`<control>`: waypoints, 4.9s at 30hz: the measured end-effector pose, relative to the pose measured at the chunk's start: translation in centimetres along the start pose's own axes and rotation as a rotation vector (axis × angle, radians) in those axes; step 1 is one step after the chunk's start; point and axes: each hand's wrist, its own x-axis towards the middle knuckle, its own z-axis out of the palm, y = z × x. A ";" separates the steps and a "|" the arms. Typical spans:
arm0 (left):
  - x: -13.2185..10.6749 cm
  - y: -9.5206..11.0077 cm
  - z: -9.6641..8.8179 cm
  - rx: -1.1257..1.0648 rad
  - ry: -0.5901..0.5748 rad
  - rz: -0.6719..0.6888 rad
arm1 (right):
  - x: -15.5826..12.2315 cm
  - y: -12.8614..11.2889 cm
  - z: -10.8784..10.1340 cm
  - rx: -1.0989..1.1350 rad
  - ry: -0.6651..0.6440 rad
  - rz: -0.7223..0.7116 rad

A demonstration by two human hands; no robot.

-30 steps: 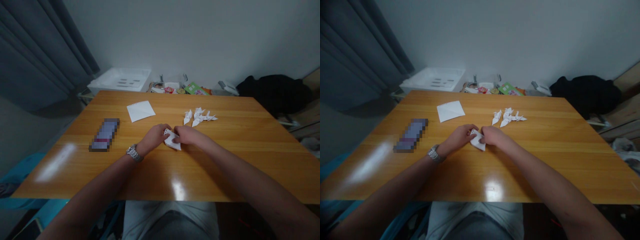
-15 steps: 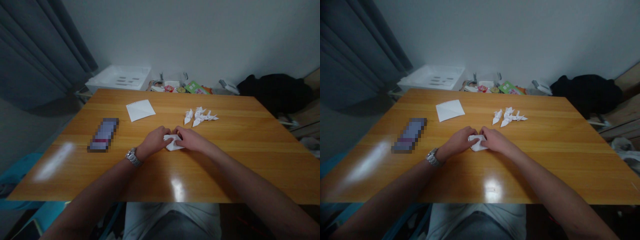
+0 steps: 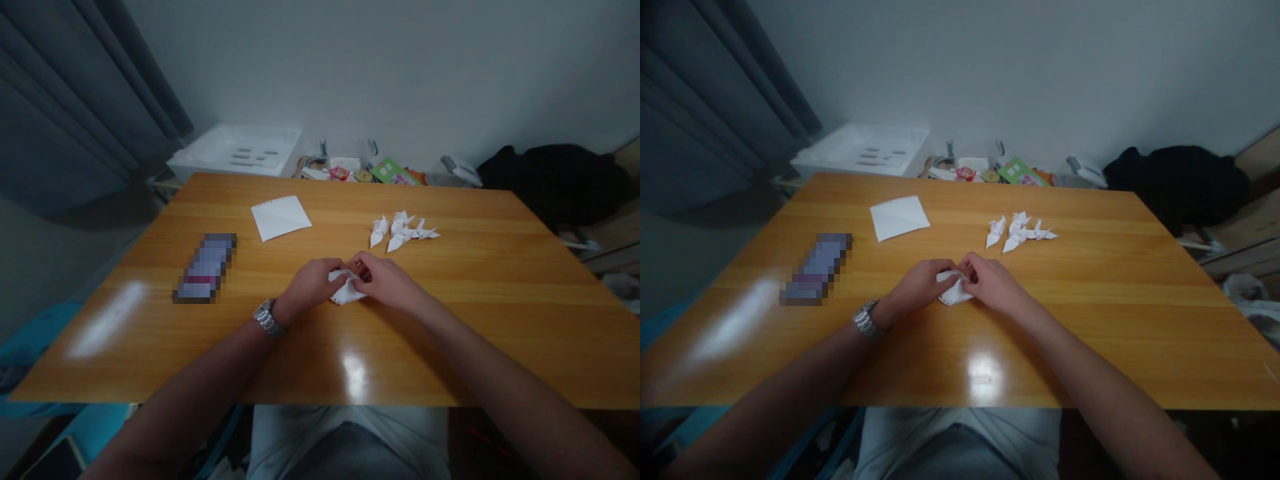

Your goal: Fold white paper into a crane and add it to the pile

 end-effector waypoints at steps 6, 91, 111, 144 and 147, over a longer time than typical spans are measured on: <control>-0.1 -0.1 0.2 -0.097 0.058 -0.014 | 0.0 0.1 0.2 0.017 0.046 -0.009; -0.5 0.0 0.8 -0.559 0.076 -0.009 | -1.9 3.4 0.7 0.407 0.242 0.007; -0.7 -0.2 0.8 -0.475 0.055 -0.015 | -2.1 3.0 0.7 0.376 0.136 -0.031; -0.5 -0.6 0.0 -0.402 0.033 -0.050 | -2.2 3.6 0.0 0.309 0.042 -0.024; -0.5 -0.5 0.1 -0.399 0.016 -0.040 | -2.2 3.6 0.5 0.302 0.045 -0.074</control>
